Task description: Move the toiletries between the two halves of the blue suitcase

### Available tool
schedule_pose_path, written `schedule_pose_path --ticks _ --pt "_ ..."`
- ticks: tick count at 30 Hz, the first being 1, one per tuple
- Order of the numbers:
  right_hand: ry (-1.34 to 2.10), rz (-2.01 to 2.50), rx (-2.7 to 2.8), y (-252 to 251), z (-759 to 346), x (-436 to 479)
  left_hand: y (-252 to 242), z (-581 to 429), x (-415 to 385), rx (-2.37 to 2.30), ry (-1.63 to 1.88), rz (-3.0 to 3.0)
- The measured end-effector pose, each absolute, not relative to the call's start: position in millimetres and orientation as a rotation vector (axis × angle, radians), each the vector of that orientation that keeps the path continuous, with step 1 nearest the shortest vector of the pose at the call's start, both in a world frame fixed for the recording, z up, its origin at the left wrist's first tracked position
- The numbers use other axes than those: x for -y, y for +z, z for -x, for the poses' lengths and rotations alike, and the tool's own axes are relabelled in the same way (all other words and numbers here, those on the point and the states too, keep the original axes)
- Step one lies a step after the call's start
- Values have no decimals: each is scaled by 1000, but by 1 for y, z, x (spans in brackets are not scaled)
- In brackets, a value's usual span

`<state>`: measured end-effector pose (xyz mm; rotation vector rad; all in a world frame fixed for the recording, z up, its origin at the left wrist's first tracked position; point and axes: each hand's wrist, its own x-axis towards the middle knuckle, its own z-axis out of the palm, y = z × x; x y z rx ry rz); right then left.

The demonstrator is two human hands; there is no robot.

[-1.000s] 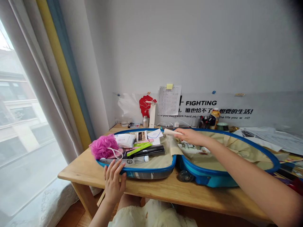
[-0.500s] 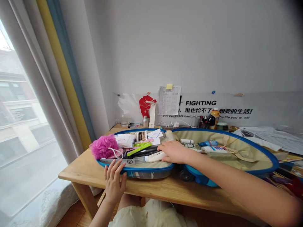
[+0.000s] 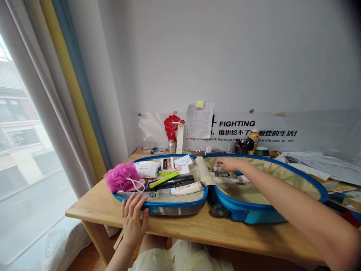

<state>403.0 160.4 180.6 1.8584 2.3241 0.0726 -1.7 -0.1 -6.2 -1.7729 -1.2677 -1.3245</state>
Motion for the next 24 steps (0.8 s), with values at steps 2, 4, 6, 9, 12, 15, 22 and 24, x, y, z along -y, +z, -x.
schedule_pose_path --ticks 2,4,6,9,12,15,22,24 --pt "52 -1853 -2272 164 -410 -166 -5 2 0 1261 -1322 1767" --pt "53 -1853 -2226 152 -412 -169 -5 2 0 1254 -1317 1767" --pt "69 -1860 -2190 145 -410 -171 -5 2 1 1250 -1314 1770" --pt "105 -1884 -2166 144 -405 -171 -4 0 1 1266 -1316 1766" --pt "132 -1919 -2176 151 -401 -167 -4 -1 2 1272 -1323 1764" --pt "165 -1963 -2249 168 -393 -158 -3 -2 1 1271 -1325 1759" --pt "53 -1640 -2775 207 -317 -111 -3 -2 2 1250 -1309 1752" --pt "5 -1437 -2882 203 -283 -96 -2 -2 2 1237 -1302 1756"
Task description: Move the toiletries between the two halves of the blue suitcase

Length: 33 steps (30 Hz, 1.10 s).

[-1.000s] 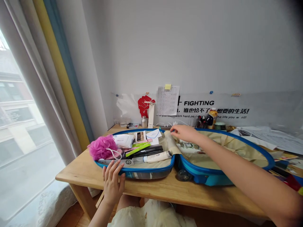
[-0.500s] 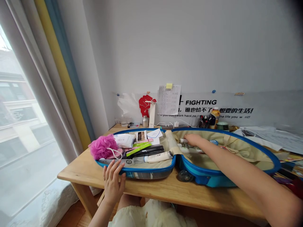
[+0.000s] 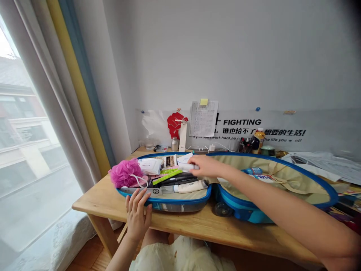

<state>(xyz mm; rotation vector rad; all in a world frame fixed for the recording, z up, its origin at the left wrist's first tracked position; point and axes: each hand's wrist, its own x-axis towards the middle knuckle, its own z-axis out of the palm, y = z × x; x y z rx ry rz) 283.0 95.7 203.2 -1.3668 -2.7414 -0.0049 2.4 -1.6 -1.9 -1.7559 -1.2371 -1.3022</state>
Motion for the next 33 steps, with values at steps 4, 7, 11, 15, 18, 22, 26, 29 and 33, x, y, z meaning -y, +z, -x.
schedule_pose_path --ticks 4,7,11,15,18,22,26,29,33 --pt "0 1185 2880 181 -224 -80 0 -3 1 1226 -1304 1755" --pt "-20 1143 2923 164 -196 -81 0 -2 1 1218 -1304 1755" --pt "-16 1140 2908 151 -181 -84 0 -2 1 1216 -1299 1753" --pt "20 1150 2849 148 -184 -84 0 -2 1 1213 -1306 1750" --pt "52 1175 2776 159 -202 -89 0 -1 2 1219 -1309 1757" --pt "18 1362 2589 187 -264 -117 -1 -1 1 1229 -1305 1764" --pt "-15 1687 2508 199 -355 -151 -1 0 1 1216 -1304 1763" --pt "81 1892 2584 181 -410 -162 -2 0 1 1221 -1302 1763" --pt "179 1939 2664 146 -443 -163 -4 1 1 1241 -1305 1762"
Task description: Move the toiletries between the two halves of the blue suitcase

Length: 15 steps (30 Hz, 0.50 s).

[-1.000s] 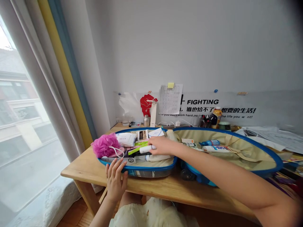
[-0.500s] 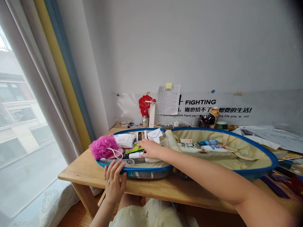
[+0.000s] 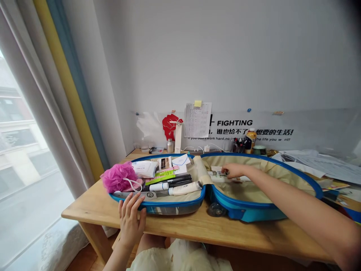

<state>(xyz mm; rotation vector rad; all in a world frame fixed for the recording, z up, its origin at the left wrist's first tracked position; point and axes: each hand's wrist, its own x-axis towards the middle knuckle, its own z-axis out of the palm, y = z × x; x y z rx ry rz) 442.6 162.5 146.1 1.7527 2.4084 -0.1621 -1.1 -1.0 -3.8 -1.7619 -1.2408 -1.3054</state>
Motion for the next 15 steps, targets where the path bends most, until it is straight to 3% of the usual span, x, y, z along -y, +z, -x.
schedule_pose_path --ticks 15 --pt "-314 -1647 -2337 123 -425 -173 -4 3 0 1231 -1289 1758"
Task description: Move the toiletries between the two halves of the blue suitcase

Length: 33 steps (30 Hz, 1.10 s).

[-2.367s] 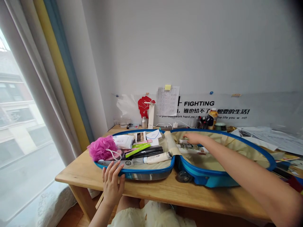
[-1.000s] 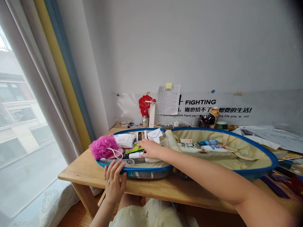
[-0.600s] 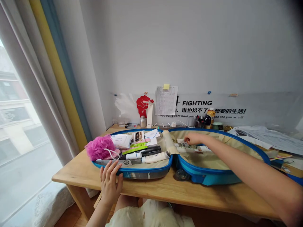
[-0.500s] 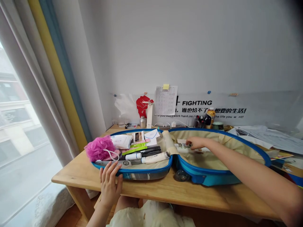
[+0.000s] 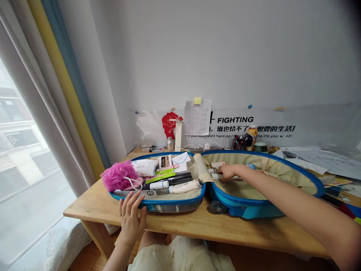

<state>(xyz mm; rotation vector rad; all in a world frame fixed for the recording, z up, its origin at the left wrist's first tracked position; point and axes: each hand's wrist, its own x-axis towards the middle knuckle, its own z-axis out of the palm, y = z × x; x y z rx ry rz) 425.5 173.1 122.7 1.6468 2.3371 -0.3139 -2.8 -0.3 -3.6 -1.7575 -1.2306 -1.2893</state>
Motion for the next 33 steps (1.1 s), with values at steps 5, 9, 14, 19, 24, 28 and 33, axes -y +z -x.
schedule_pose_path --ticks 5,9,14,19,24,28,33 --pt "-318 -1696 -2263 123 -425 -176 -3 2 1 1233 -1282 1762" --pt "-332 -1747 -2283 123 -429 -173 -1 -1 3 1229 -1288 1759" --pt "-375 -1790 -2406 126 -427 -160 -2 -1 2 1255 -1313 1751" --pt "-406 -1906 -2508 152 -416 -151 -6 1 1 1289 -1313 1757" --pt "-346 -1969 -2679 199 -390 -128 -5 -1 1 1281 -1304 1756" --pt "-419 -1539 -2937 218 -344 -85 -3 -1 2 1250 -1302 1757" --pt "-345 -1043 -2917 206 -282 -48 -2 -1 2 1259 -1309 1755"
